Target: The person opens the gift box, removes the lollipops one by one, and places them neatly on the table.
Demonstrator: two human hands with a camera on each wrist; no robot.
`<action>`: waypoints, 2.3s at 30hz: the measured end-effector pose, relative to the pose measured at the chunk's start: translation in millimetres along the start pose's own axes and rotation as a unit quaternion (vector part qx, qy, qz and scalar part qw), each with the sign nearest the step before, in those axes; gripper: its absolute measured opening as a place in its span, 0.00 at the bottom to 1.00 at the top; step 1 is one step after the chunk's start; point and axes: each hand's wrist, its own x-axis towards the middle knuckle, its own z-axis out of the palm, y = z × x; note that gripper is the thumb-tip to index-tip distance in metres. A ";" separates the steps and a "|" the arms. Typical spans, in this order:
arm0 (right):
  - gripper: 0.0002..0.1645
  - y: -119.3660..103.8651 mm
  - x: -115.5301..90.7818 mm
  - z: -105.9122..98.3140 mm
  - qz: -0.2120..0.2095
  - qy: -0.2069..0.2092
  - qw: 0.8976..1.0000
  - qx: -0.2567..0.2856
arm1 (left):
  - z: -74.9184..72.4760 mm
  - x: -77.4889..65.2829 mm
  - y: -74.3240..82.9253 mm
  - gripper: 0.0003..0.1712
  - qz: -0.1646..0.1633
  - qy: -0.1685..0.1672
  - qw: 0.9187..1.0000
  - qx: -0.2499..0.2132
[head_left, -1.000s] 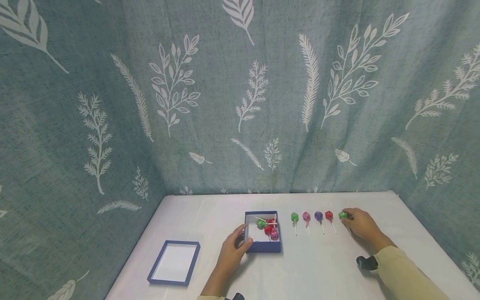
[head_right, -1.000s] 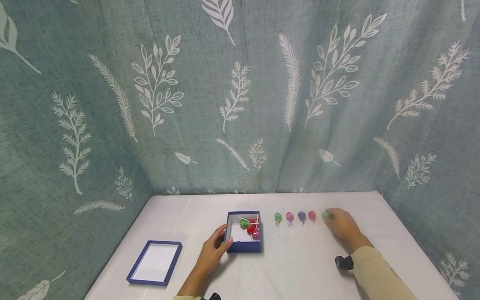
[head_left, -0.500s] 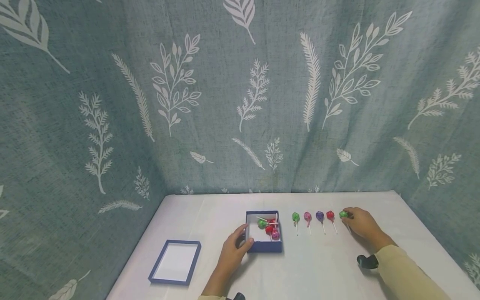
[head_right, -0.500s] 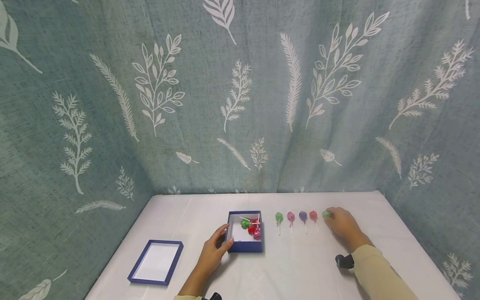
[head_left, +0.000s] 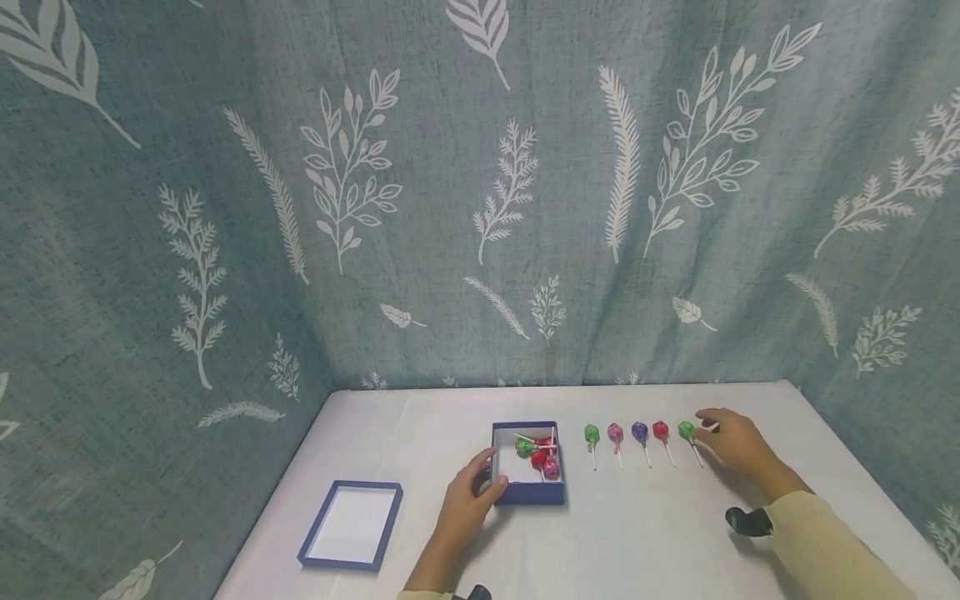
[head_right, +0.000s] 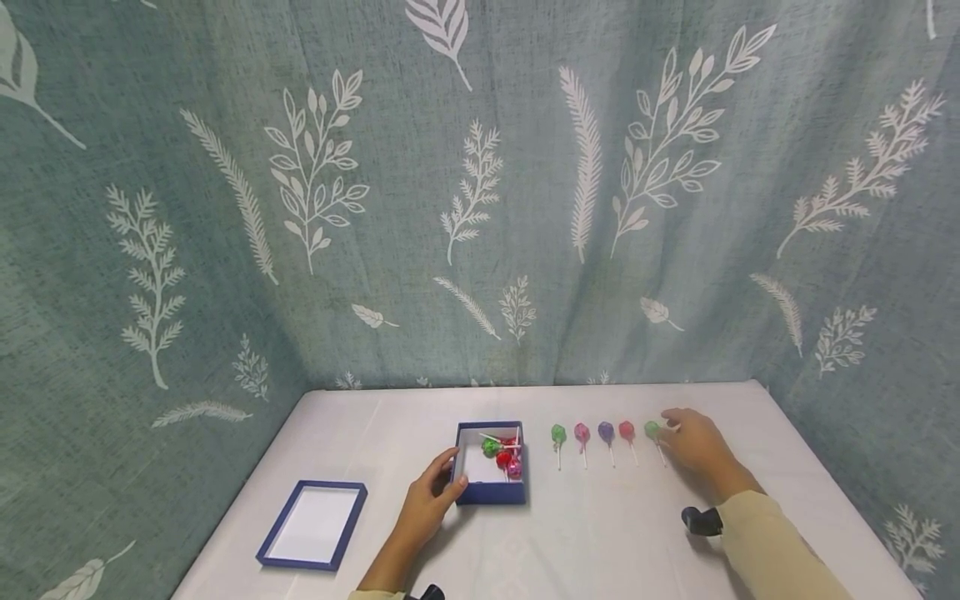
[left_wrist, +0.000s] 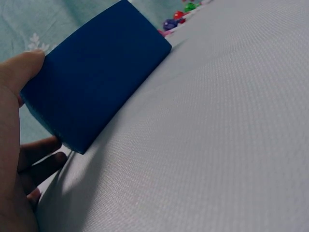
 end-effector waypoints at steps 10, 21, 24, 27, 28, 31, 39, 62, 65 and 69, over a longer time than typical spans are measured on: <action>0.23 -17.5 -6.5 -12.9 -0.045 0.031 0.998 0.004 | -0.8 1.2 -2.2 0.33 0.004 0.007 1.000 0.010; 0.23 -44.2 -11.7 -1.5 -0.060 0.038 0.997 0.021 | 1.3 -1.1 -2.1 0.33 0.002 0.006 1.000 0.006; 0.22 -53.2 -12.4 2.8 -0.087 0.045 0.995 0.027 | 1.0 -0.4 -2.2 0.33 0.002 0.005 1.000 0.007; 0.20 -63.3 -13.0 7.7 -0.117 0.055 0.991 0.039 | 1.1 0.0 -2.3 0.33 0.002 0.004 1.000 0.010; 0.20 -66.7 -12.8 9.4 -0.125 0.056 0.990 0.041 | 1.1 0.1 -2.3 0.33 0.002 0.004 1.000 0.010; 0.19 -78.5 -12.2 14.9 -0.137 0.045 0.989 0.046 | 1.1 0.0 -2.2 0.34 -0.002 0.003 1.000 0.009; 0.17 -109.2 -7.8 31.6 -0.179 0.010 0.983 0.028 | 0.7 -0.7 -3.1 0.33 0.003 0.006 1.000 0.005; 0.12 -191.6 -7.4 67.4 -0.338 -0.030 0.939 -0.062 | 0.3 -2.0 2.1 0.33 -0.005 0.002 1.000 0.008; 0.11 -194.8 -5.7 73.3 -0.375 -0.017 0.924 -0.079 | -0.3 -3.0 2.8 0.33 -0.002 0.003 1.000 0.008; 0.12 -198.2 -3.7 79.2 -0.390 -0.001 0.915 -0.099 | -0.9 -4.1 2.9 0.33 0.000 0.003 1.000 0.009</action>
